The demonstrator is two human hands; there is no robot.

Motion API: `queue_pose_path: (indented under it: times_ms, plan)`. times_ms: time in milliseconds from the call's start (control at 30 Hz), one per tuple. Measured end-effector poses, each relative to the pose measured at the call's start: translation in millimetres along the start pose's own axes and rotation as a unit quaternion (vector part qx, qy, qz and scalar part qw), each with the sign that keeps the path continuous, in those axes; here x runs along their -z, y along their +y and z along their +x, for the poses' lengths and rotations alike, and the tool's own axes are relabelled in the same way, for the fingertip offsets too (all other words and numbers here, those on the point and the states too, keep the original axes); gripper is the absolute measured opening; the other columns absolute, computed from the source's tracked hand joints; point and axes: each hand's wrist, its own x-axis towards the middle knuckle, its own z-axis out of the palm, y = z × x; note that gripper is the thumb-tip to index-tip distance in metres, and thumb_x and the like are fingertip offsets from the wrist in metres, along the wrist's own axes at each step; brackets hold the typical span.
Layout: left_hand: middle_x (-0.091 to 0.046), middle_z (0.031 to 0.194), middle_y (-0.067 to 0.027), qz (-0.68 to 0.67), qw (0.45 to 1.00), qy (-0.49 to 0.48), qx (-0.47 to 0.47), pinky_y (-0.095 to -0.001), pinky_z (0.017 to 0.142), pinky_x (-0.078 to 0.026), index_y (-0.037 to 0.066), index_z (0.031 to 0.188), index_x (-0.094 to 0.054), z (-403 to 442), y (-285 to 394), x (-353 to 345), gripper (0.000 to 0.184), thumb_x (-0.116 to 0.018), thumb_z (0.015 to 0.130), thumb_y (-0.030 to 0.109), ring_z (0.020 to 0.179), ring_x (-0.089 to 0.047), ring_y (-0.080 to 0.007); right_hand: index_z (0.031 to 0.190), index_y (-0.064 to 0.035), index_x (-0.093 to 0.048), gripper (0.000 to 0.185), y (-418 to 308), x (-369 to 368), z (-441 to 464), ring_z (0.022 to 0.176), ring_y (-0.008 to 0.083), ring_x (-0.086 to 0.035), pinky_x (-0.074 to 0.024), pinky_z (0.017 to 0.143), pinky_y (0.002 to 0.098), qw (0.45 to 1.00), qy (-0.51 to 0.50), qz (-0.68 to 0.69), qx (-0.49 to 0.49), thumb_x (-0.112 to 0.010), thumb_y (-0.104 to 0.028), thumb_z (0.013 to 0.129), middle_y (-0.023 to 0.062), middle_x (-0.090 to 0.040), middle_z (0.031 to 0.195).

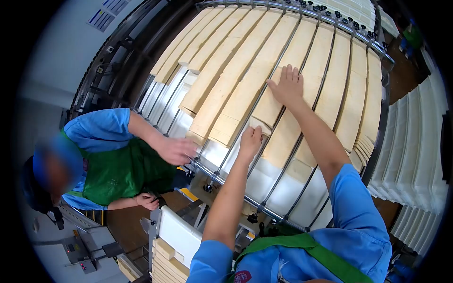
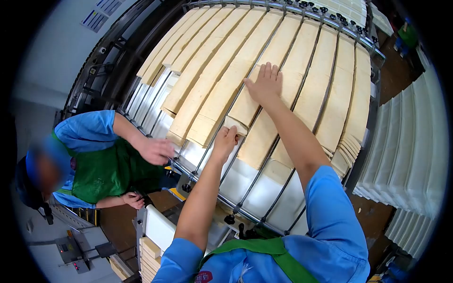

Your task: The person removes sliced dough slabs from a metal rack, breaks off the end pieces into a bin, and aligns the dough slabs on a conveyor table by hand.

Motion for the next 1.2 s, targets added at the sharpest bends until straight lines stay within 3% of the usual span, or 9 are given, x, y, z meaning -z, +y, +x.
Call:
queue_pose_path:
  times_ms: [133, 300, 467, 700, 767, 833, 900, 1033, 1200]
  plan:
    - [-0.057, 0.063, -0.0081, 0.011, 0.996, 0.088, -0.017, -0.0311, 0.056, -0.042, -0.003, 0.073, -0.055, -29, -9, 13, 0.039, -0.049, 0.094, 0.030, 0.058, -0.053, -0.0155, 0.145, -0.0007, -0.025, 0.082, 4, 8, 1, 0.142, 0.0326, -0.013, -0.0065, 0.114, 0.0489, 1.000, -0.027, 0.002, 0.016, -0.033, -0.061, 0.091, 0.0153, -0.019, 0.154]
    - [-0.053, 0.066, -0.0022, -0.119, 0.986, 0.100, 0.054, -0.0223, 0.050, -0.037, 0.002, 0.079, -0.052, -99, -5, 28, 0.027, -0.050, 0.095, 0.023, 0.057, -0.047, -0.0079, 0.144, -0.0013, -0.027, 0.087, 5, 26, 3, 0.142, 0.0326, -0.015, -0.0044, 0.113, 0.0523, 0.997, -0.065, -0.027, 0.033, -0.038, -0.065, 0.087, 0.0146, -0.023, 0.152]
    - [-0.053, 0.067, -0.0015, -0.200, 0.968, 0.146, 0.046, -0.0221, 0.054, -0.039, 0.003, 0.080, -0.053, -169, -10, 34, 0.026, -0.048, 0.097, 0.022, 0.057, -0.046, -0.0077, 0.144, -0.0042, -0.029, 0.087, 1, 3, 11, 0.141, 0.0346, -0.017, -0.0185, 0.112, 0.0514, 0.998, -0.017, 0.015, 0.064, -0.041, -0.067, 0.085, 0.0129, -0.024, 0.152]
    - [-0.054, 0.074, 0.0012, -0.281, 0.922, 0.262, 0.043, -0.0207, 0.056, -0.039, 0.001, 0.100, -0.056, -262, -41, 51, 0.025, -0.046, 0.099, 0.023, 0.061, -0.046, -0.0051, 0.143, -0.0044, -0.031, 0.086, 12, -3, 34, 0.137, 0.0371, -0.027, -0.0235, 0.109, 0.0522, 0.997, -0.053, -0.028, 0.042, -0.043, -0.066, 0.084, 0.0177, -0.030, 0.149]
    - [-0.061, 0.105, -0.0135, -0.166, 0.946, 0.274, 0.044, -0.0331, 0.082, -0.047, -0.006, 0.116, -0.052, -278, -85, 58, 0.039, -0.051, 0.096, 0.028, 0.092, -0.058, -0.0210, 0.139, -0.0058, -0.039, 0.079, 4, -17, 23, 0.127, 0.0382, -0.042, -0.0360, 0.102, 0.0500, 0.999, 0.033, -0.021, 0.001, -0.046, -0.063, 0.085, 0.0194, -0.043, 0.139]
    - [-0.051, 0.124, -0.0236, 0.081, 0.908, 0.403, -0.076, -0.0410, 0.099, -0.039, -0.006, 0.130, -0.041, -291, -123, 65, 0.055, -0.057, 0.092, 0.030, 0.115, -0.050, -0.0347, 0.141, -0.0098, -0.038, 0.076, -22, -7, -11, 0.130, 0.0390, -0.036, -0.0328, 0.103, 0.0536, 0.994, 0.087, -0.044, 0.042, -0.044, -0.063, 0.086, 0.0192, -0.039, 0.142]
    - [-0.041, 0.137, -0.0236, 0.098, 0.899, 0.427, 0.005, -0.0378, 0.103, -0.035, -0.001, 0.137, -0.035, -317, -128, 73, 0.060, -0.061, 0.089, 0.025, 0.128, -0.040, -0.0342, 0.141, -0.0105, -0.038, 0.073, -51, -7, -48, 0.134, 0.0403, -0.031, -0.0294, 0.105, 0.0552, 0.986, 0.100, 0.003, 0.131, -0.043, -0.061, 0.088, 0.0188, -0.036, 0.144]
    - [-0.053, 0.113, -0.0095, -0.141, 0.899, 0.414, -0.006, -0.0264, 0.086, -0.045, 0.002, 0.128, -0.047, -383, -132, 89, 0.040, -0.058, 0.091, 0.010, 0.099, -0.053, -0.0149, 0.134, -0.0028, -0.044, 0.055, -69, -35, -138, 0.129, 0.0384, -0.039, -0.0294, 0.107, 0.0467, 0.871, 0.119, 0.210, 0.428, -0.058, -0.033, 0.090, 0.0219, -0.044, 0.137]
    - [-0.057, 0.102, -0.0073, -0.117, 0.798, 0.591, -0.020, -0.0254, 0.073, -0.047, 0.003, 0.113, -0.057, -456, -160, 112, 0.024, -0.054, 0.090, 0.005, 0.086, -0.056, -0.0131, 0.126, 0.0006, -0.049, 0.044, -124, 23, -317, 0.122, 0.0359, -0.047, -0.0323, 0.105, 0.0401, 0.783, -0.093, 0.348, 0.508, -0.059, -0.012, 0.085, 0.0212, -0.051, 0.129]
